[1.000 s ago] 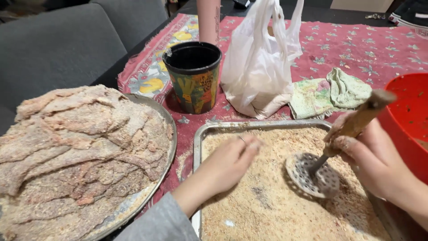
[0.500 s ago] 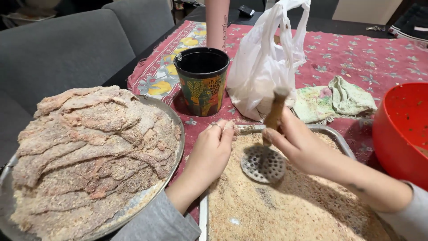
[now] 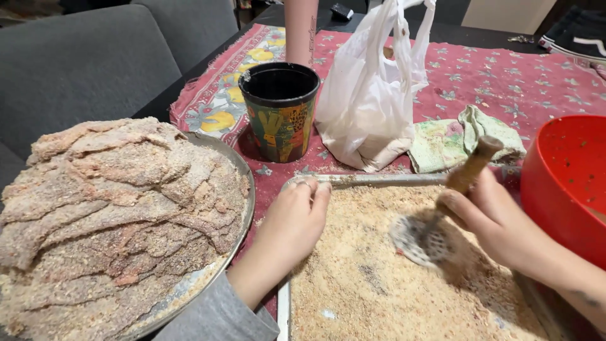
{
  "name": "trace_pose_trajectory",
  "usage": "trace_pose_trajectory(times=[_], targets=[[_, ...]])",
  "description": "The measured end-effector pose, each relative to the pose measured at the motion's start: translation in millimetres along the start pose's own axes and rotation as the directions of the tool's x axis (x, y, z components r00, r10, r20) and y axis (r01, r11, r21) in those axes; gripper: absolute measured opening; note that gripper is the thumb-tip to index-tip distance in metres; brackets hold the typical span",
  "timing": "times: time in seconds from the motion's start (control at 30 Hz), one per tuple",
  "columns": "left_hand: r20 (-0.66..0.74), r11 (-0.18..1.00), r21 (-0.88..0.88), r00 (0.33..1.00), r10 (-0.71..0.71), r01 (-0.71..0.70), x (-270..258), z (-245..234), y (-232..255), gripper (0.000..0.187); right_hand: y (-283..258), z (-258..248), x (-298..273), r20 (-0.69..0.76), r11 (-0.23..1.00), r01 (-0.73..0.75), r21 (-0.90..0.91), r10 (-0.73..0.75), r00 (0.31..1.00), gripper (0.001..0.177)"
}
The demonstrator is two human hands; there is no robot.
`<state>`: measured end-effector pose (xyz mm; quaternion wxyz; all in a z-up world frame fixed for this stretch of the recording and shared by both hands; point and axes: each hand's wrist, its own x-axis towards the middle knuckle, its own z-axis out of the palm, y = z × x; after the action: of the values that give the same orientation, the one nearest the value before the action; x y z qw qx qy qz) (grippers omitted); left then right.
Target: Breading slices of raw meat by dipping them in a marinade and pressing them into breadcrumbs on a tray.
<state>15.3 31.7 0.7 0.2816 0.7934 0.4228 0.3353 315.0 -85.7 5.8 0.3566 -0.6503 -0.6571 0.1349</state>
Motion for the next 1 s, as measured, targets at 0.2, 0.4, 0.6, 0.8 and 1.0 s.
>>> trace_pose_trajectory(times=[0.2,0.4,0.6,0.8,1.0], targets=[[0.030,0.999,0.024,0.999,0.025,-0.025,-2.5,4.8,-0.2,0.043,-12.8,1.6,-4.0,-0.005,0.999,-0.004,0.036,0.004,1.000,0.020],[0.078,0.999,0.026,0.996,-0.034,0.032,-2.2,1.8,5.5,0.044,-34.5,20.3,8.8,0.035,0.996,0.084,0.029,-0.085,0.996,0.020],[-0.015,1.000,-0.004,1.000,0.015,-0.015,-1.6,5.3,-2.8,0.041,-78.1,50.7,44.5,0.156,0.990,0.132,0.039,-0.136,0.978,0.025],[-0.037,0.999,-0.036,0.999,0.034,-0.035,-0.7,6.9,-6.9,0.040,-101.1,59.5,25.0,0.196,0.931,0.360,0.065,-0.365,0.910,0.024],[0.095,0.996,0.053,0.993,-0.071,0.066,-5.5,5.7,-1.2,0.043,-57.8,28.9,-9.7,0.268,0.976,0.215,0.036,-0.217,0.939,0.016]])
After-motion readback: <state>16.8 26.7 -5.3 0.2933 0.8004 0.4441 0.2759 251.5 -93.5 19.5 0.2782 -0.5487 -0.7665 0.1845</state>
